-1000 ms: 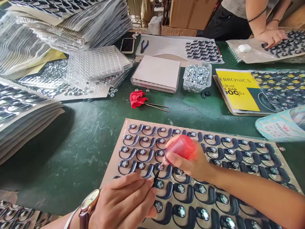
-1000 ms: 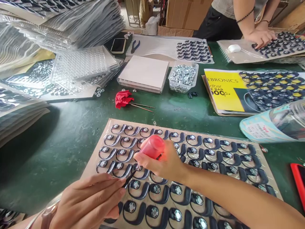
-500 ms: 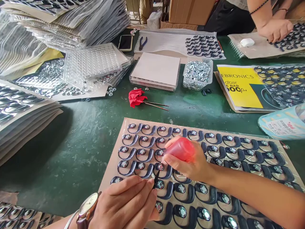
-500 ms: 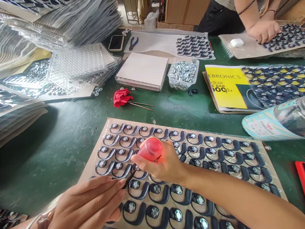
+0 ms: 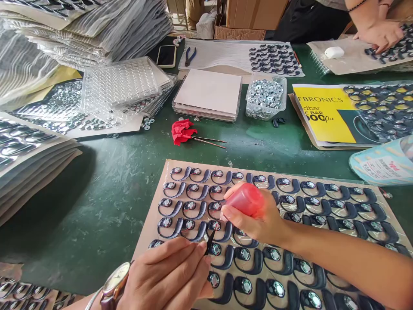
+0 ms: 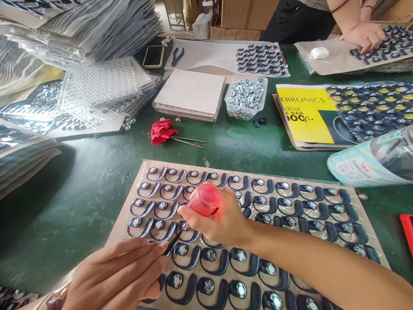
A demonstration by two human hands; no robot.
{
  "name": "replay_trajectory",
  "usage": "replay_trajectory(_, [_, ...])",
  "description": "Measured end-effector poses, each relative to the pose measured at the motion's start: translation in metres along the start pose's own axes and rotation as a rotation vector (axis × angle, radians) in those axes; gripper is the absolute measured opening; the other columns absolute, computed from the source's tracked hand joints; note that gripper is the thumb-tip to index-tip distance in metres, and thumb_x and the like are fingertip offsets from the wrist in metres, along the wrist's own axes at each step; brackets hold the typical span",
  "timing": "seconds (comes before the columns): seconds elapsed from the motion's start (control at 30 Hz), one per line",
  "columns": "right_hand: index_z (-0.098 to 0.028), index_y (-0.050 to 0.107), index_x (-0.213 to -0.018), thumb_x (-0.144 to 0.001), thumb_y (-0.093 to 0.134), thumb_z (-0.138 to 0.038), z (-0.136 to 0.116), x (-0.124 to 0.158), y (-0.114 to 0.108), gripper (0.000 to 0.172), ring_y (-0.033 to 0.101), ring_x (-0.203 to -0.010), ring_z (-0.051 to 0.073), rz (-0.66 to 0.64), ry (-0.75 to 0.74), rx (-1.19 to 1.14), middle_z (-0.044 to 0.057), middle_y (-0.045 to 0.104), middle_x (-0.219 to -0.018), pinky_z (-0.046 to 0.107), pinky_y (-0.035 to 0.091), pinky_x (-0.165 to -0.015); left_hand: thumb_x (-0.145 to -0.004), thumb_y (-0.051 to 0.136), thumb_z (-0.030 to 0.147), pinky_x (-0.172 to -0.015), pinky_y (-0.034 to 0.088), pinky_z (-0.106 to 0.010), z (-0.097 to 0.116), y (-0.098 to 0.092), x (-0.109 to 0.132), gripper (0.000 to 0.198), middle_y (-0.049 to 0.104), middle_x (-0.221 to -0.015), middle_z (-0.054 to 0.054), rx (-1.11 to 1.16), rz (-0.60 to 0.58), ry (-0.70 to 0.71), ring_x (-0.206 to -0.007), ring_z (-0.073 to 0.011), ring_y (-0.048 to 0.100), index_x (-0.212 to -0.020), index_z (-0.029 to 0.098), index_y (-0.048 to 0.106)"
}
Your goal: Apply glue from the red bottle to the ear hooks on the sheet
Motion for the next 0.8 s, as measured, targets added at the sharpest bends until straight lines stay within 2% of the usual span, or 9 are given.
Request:
replay_trajectory(0.2, [-0.02,0.058,-0.074,-0.085,0.068,-0.035,0.001,-0.001,0.001,0.021,0.059,-0.053,0.013,-0.036,0.001,0.038,0.001,0.065,-0.061,0.025,0.05,-0.051,-0.095,0.057,0.024,-0.099,0.056,-0.028,-0.001,-0.003,-0.002,0.02,0.076,-0.099,-0.008,0.026,-0.005,-0.002,-0.094,-0.0168,0.073,-0.097,0.01,0.071])
replay_trajectory(0.5, [-0.02,0.059,-0.082,-0.089,0.063,-0.034,0.0,0.001,0.001,0.016,0.061,-0.051,0.015,-0.098,0.018,-0.008,0.001,0.067,-0.06,0.027,0.049,-0.049,-0.094,0.054,0.018,-0.095,0.058,-0.031,-0.007,-0.004,-0.003,0.019,0.076,-0.1,-0.007,0.129,-0.023,-0.048,-0.094,-0.0176,0.073,-0.104,0.011,0.069])
replay_trajectory(0.73, [-0.019,0.06,-0.084,-0.088,0.065,-0.034,0.004,0.004,0.003,0.016,0.063,-0.054,0.015,-0.123,0.047,-0.043,0.002,0.068,-0.062,0.027,0.051,-0.052,-0.088,0.052,0.007,-0.087,0.058,-0.027,-0.02,-0.011,-0.021,0.021,0.076,-0.095,-0.006,0.264,-0.077,-0.081,-0.087,-0.0139,0.073,-0.102,0.008,0.067])
replay_trajectory(0.8, [-0.019,0.06,-0.081,-0.088,0.065,-0.034,0.003,0.005,0.004,0.017,0.063,-0.055,0.014,-0.132,0.034,-0.028,0.001,0.068,-0.063,0.026,0.052,-0.054,-0.088,0.052,0.005,-0.083,0.058,-0.026,-0.024,-0.013,-0.026,0.02,0.076,-0.09,-0.005,0.291,-0.06,-0.116,-0.082,-0.0123,0.072,-0.099,0.009,0.067])
Point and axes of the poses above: each hand's wrist, its own x-axis away from the middle knuckle, its own y-axis out of the palm, z = x × y, the point moved 5 cm from there along -x, towards the middle knuckle
